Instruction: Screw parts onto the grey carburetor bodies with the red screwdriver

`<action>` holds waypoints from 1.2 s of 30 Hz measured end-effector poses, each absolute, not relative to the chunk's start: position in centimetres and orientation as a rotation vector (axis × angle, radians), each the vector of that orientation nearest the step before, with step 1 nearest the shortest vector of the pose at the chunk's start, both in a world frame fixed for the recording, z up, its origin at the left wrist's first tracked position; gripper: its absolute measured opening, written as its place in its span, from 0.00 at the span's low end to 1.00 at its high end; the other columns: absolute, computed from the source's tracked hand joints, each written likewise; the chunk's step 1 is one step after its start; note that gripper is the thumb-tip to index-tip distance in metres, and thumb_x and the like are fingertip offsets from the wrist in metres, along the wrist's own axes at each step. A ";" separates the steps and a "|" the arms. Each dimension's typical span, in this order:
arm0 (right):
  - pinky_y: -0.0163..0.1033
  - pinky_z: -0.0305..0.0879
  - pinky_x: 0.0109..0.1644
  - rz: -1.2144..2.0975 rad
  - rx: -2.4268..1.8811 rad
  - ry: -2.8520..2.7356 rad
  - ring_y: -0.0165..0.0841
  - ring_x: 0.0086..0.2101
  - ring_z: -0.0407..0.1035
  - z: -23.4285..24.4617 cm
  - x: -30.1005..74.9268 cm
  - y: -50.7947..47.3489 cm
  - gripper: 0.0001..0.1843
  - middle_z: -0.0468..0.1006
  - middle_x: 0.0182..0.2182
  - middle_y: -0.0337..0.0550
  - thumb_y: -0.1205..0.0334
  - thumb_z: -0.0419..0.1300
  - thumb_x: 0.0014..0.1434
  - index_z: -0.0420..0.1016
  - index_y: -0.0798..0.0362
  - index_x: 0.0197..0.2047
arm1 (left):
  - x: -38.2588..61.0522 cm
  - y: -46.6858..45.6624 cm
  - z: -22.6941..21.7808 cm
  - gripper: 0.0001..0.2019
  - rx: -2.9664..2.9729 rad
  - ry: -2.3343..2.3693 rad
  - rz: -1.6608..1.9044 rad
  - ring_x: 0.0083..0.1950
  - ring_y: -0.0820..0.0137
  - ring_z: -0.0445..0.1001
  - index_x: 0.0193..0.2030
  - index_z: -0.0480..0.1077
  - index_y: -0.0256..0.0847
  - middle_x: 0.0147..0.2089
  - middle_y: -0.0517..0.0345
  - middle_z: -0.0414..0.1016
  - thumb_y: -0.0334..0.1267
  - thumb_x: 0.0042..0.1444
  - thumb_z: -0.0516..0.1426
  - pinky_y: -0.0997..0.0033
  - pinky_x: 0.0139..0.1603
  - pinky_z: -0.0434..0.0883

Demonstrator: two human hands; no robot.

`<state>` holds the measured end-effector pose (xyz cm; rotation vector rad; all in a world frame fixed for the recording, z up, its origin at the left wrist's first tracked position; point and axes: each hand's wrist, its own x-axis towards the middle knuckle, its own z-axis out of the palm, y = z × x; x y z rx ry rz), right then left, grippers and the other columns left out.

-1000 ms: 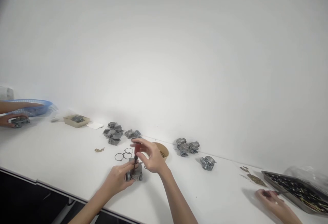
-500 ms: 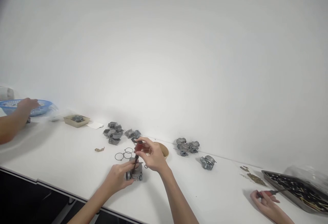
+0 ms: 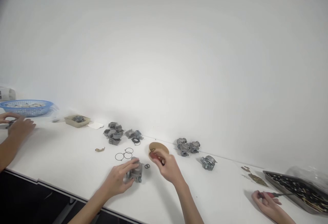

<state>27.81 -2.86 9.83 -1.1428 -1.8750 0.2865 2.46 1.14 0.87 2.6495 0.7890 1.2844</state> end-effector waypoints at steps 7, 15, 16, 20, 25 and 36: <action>0.41 0.65 0.41 0.113 -1.590 -2.286 0.43 0.39 0.74 4.0 27.1 -2.7 0.14 0.82 0.36 0.43 0.65 0.61 0.57 0.78 0.46 0.47 | 2.4 0.8 1.1 0.24 2.567 0.877 1.247 0.43 0.64 0.80 0.58 0.65 0.51 0.71 0.52 0.61 0.32 0.53 0.57 0.65 0.42 0.79; 0.45 0.69 0.51 0.420 -1.199 -2.173 0.41 0.52 0.70 6.2 26.8 -2.3 0.28 0.72 0.57 0.48 0.68 0.59 0.57 0.65 0.47 0.61 | 2.4 1.0 0.4 0.25 2.386 0.832 1.197 0.38 0.71 0.77 0.58 0.66 0.53 0.72 0.55 0.56 0.30 0.53 0.57 0.72 0.33 0.78; 0.44 0.70 0.51 0.490 -1.159 -2.180 0.42 0.54 0.69 6.6 26.4 -2.2 0.35 0.67 0.62 0.49 0.65 0.62 0.57 0.60 0.45 0.66 | 2.3 1.0 0.4 0.25 2.372 0.816 1.188 0.38 0.71 0.77 0.58 0.66 0.53 0.72 0.55 0.55 0.30 0.53 0.57 0.73 0.33 0.78; 0.48 0.67 0.58 0.558 -1.126 -2.275 0.46 0.60 0.62 6.7 24.1 -1.6 0.48 0.59 0.67 0.48 0.59 0.70 0.51 0.54 0.39 0.71 | 2.1 1.1 0.3 0.25 2.319 0.780 1.158 0.40 0.71 0.76 0.60 0.64 0.52 0.73 0.53 0.52 0.32 0.55 0.57 0.73 0.33 0.77; 0.53 0.57 0.66 0.517 -1.228 -2.146 0.48 0.66 0.54 5.2 23.0 -0.7 0.37 0.60 0.67 0.49 0.64 0.67 0.52 0.66 0.44 0.65 | 1.8 1.3 0.3 0.33 2.271 0.798 1.188 0.43 0.69 0.75 0.64 0.57 0.53 0.73 0.53 0.54 0.28 0.51 0.55 0.75 0.33 0.76; 0.53 0.66 0.60 0.351 -1.121 -1.840 0.51 0.59 0.64 5.2 25.5 -1.2 0.31 0.69 0.61 0.52 0.61 0.73 0.45 0.75 0.47 0.53 | 1.3 1.5 0.7 0.22 2.056 1.067 1.321 0.36 0.71 0.77 0.63 0.59 0.50 0.64 0.51 0.67 0.38 0.61 0.51 0.70 0.35 0.75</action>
